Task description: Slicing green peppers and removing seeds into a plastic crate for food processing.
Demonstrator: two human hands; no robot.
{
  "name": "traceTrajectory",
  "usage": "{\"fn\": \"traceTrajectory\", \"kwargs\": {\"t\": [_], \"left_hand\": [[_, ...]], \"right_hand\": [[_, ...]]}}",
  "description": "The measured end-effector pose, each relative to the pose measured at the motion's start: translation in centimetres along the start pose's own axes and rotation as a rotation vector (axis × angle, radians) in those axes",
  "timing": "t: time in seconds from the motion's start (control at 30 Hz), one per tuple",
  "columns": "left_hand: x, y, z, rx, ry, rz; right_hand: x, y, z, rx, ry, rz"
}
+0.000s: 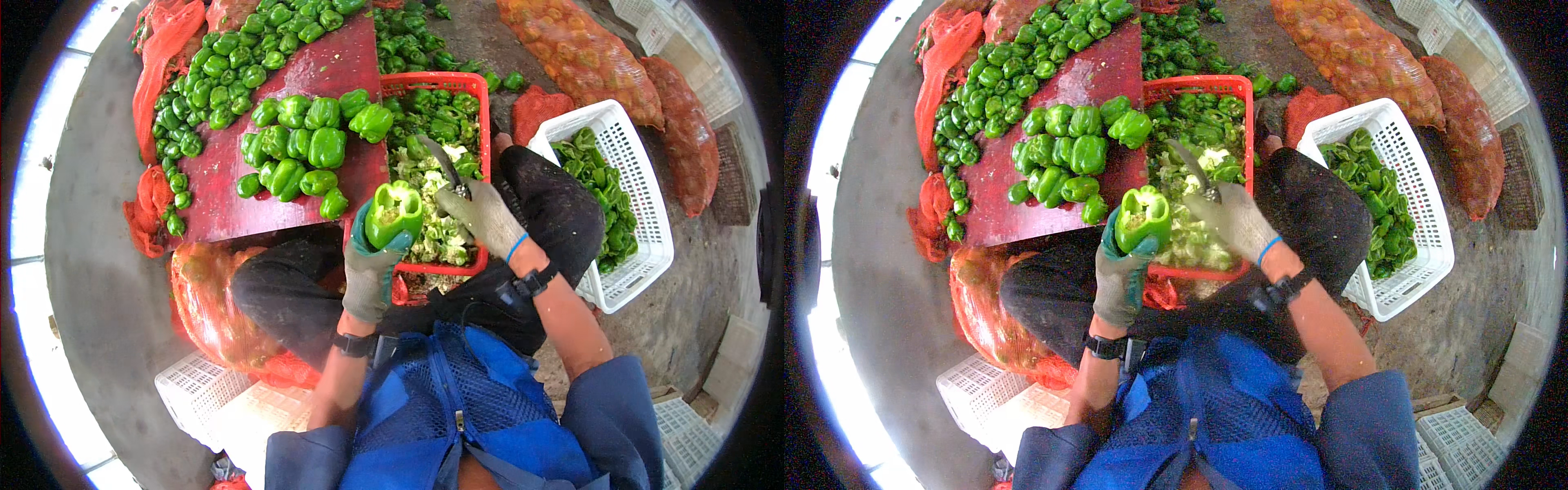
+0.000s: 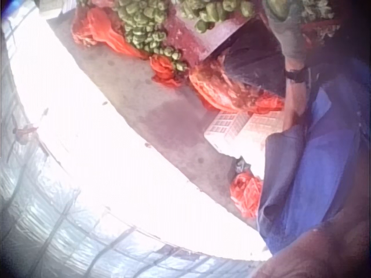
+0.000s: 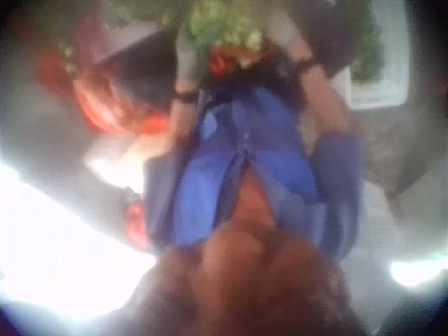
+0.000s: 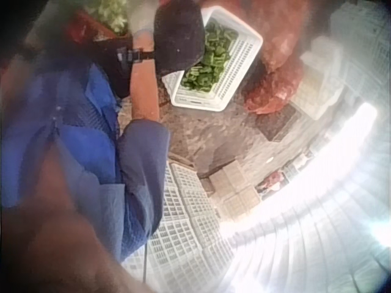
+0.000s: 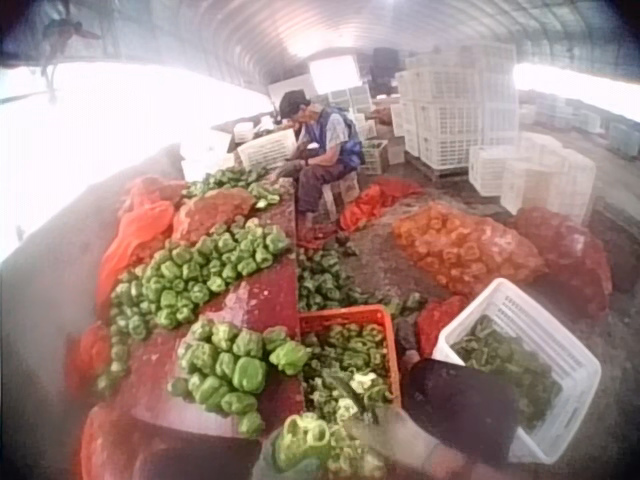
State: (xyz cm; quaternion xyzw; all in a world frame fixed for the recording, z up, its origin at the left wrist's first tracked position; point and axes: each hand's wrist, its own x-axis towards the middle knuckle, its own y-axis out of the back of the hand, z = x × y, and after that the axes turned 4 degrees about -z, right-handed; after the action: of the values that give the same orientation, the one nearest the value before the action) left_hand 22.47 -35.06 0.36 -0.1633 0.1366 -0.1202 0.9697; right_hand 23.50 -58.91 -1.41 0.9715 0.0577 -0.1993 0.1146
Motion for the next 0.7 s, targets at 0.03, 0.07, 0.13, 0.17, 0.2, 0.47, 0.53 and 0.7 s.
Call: {"fn": "traceTrajectory", "kwargs": {"t": [0.03, 0.07, 0.13, 0.17, 0.2, 0.47, 0.53, 0.7], "left_hand": [[0.1, -1.2, 0.1, -0.001, -0.029, -0.003], [0.0, -1.8, 0.2, 0.005, -0.063, 0.004], [-0.3, -1.1, -1.4, 0.219, -0.125, 0.013], [-0.1, -0.7, -2.8, 0.295, -0.215, 0.029], [0.0, -0.5, -3.9, 0.372, -0.302, 0.043], [-0.2, 1.7, -4.5, -0.253, 0.123, 0.02], [0.3, 1.1, -4.1, -0.134, 0.083, 0.078], [0.2, 0.9, -6.3, 0.004, -0.091, 0.219]], "right_hand": [[-1.3, -0.3, -1.2, 0.149, -0.048, -0.026], [-2.0, -1.0, -2.0, 0.302, -0.09, -0.064], [-2.1, -2.6, -2.2, 0.29, -0.018, -0.098], [-2.0, -3.3, -2.3, 0.325, -0.033, -0.108], [-1.9, -4.0, -2.2, 0.363, -0.05, -0.115], [0.0, -5.5, -0.3, -0.196, 0.315, 0.143], [0.1, -5.9, -0.8, -0.174, 0.276, 0.079], [0.0, -8.6, 0.5, -0.258, 0.27, 0.249]]}}
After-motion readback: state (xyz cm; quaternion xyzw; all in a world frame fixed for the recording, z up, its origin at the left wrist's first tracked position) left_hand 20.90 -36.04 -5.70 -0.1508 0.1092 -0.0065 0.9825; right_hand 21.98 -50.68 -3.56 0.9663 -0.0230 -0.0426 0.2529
